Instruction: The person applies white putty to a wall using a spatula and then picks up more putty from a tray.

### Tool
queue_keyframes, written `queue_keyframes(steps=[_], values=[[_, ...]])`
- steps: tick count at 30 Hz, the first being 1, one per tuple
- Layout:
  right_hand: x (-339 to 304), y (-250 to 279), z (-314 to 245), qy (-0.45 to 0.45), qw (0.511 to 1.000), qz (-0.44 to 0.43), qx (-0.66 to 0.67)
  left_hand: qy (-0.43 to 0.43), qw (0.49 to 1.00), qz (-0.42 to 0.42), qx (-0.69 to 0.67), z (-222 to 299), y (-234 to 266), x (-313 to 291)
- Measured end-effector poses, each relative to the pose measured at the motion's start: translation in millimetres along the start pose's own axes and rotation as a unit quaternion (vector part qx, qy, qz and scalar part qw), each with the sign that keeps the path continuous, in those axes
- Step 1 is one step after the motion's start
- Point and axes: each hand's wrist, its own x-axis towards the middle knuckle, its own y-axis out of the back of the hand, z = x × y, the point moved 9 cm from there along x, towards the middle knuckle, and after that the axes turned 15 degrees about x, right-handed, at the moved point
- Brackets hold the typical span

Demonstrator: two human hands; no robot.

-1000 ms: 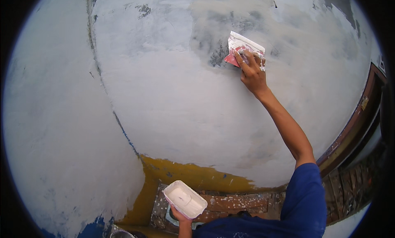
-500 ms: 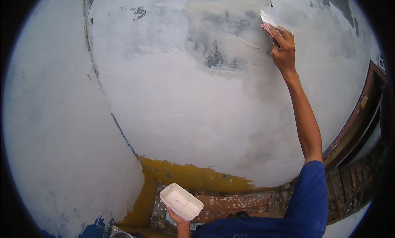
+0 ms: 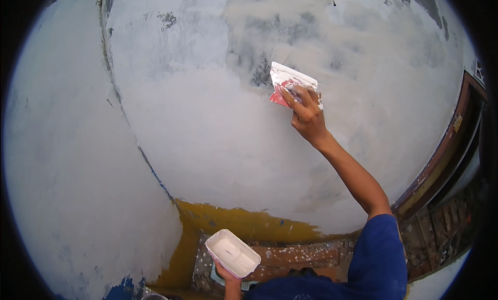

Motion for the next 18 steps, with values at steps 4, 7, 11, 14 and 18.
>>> queue_keyframes(steps=[4, 7, 11, 14, 18], values=[[-12.4, -55.1, 15.4, -0.024, 0.996, -0.061, -0.063, 0.027, 1.000, -0.006, -0.006, -0.7, -11.0, -3.1], [-65.0, -99.1, -14.0, 0.019, 0.992, -0.118, -0.039, 0.023, 1.000, 0.002, -0.020, -8.9, 14.8, 6.1], [-75.5, -79.4, -31.5, -0.029, 0.985, -0.156, 0.071, 0.006, 1.000, -0.013, -0.007, -6.0, 13.8, 2.9], [-26.5, -11.6, -16.5, -0.053, 0.996, 0.013, 0.072, -0.005, 1.000, 0.013, -0.019, -2.2, 25.3, 2.1], [-8.8, 21.5, 22.7, -0.073, 0.990, 0.120, 0.008, -0.006, 1.000, 0.016, -0.016, 0.2, 14.5, 0.2]])
